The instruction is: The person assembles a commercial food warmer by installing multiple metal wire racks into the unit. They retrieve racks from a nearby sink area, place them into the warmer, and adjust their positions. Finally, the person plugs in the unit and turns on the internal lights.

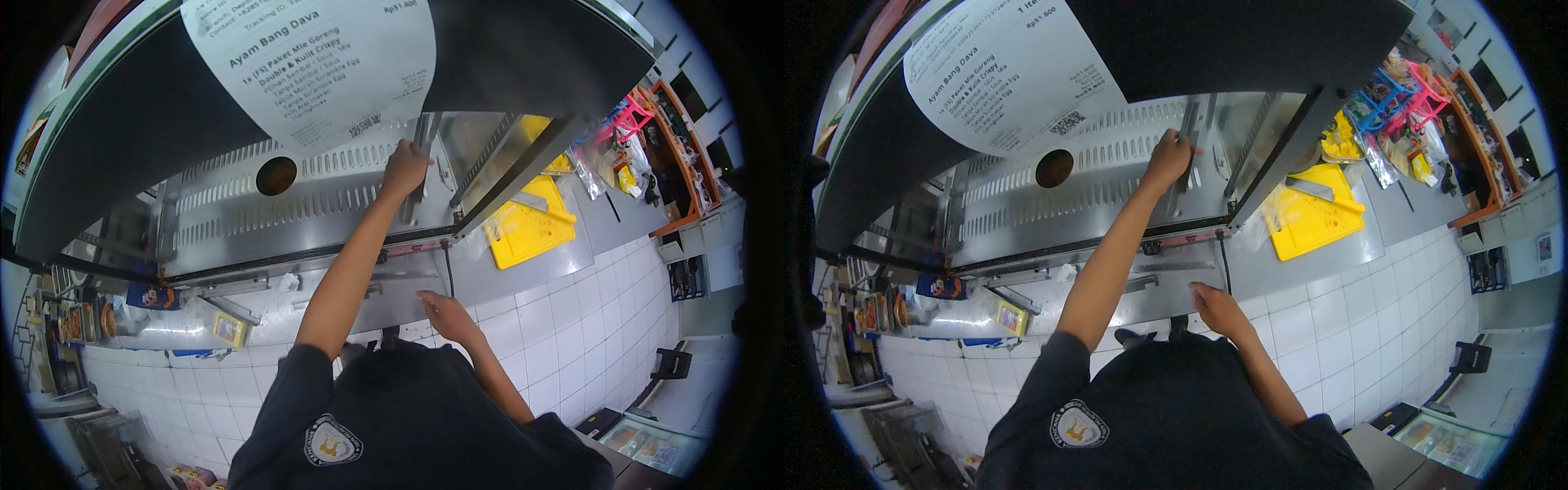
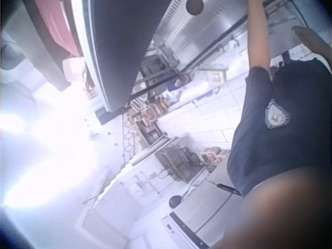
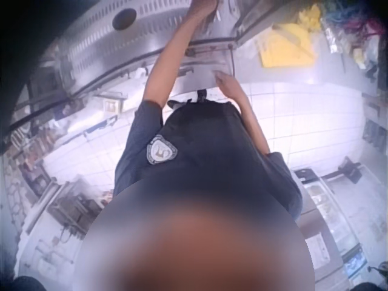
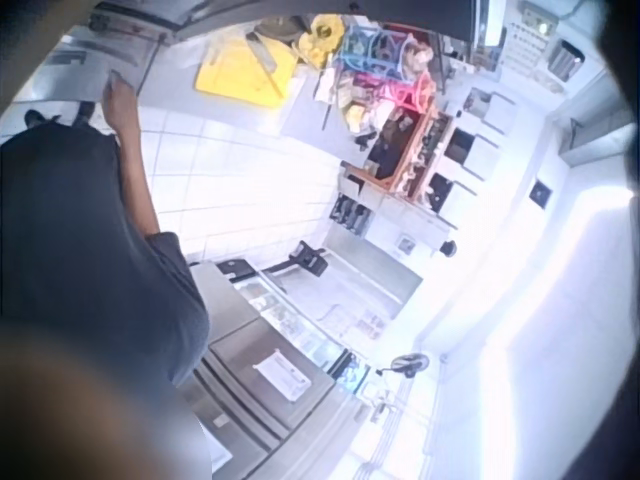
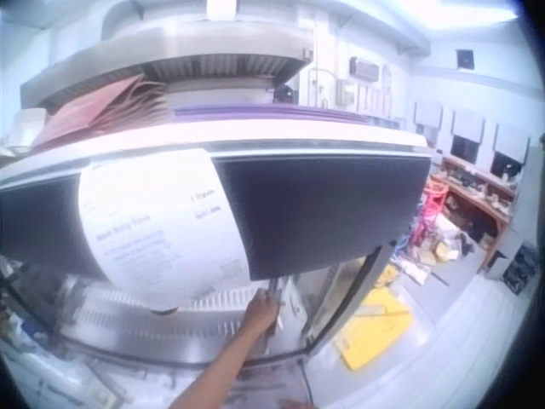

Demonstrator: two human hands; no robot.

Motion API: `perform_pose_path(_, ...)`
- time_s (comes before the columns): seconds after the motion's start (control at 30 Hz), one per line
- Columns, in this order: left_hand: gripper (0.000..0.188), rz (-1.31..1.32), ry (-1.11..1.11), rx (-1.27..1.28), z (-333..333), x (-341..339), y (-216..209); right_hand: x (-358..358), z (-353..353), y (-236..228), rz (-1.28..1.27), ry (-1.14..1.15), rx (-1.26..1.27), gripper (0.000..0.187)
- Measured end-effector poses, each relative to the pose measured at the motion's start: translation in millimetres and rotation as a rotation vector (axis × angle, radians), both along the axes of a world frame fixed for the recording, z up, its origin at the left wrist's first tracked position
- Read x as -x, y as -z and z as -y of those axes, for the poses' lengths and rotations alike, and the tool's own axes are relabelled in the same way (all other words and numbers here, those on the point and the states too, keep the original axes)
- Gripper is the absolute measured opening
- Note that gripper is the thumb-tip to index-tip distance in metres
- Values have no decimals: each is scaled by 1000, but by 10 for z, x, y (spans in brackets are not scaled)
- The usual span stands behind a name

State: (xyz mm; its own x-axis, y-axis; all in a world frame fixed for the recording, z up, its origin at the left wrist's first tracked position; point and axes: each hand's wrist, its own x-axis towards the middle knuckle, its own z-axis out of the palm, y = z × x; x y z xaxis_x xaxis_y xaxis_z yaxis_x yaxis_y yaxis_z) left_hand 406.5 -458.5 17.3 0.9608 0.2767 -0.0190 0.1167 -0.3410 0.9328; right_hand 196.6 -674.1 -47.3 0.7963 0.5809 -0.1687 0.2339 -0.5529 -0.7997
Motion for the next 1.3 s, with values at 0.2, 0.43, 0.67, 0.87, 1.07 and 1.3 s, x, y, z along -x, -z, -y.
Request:
perform_pose_path(0.2,41,-29,-135,-33,306,-926,217,226,422,21,-49,267,41,25)
perform_pose_path(0.43,40,-84,-207,-97,550,-975,316,435,991,261,-130,410,174,25)
perform_pose_path(0.67,43,-79,-340,-26,623,-1054,619,354,1064,335,-141,417,146,25)
perform_pose_path(0.87,44,-175,-292,-32,619,-1008,597,305,1020,346,-143,395,149,26)
perform_pose_path(1.07,50,-244,-223,-60,604,-1004,562,348,1054,368,-168,390,168,26)
perform_pose_path(1.3,53,-250,-202,-46,618,-1003,639,349,1060,385,-163,394,198,27)
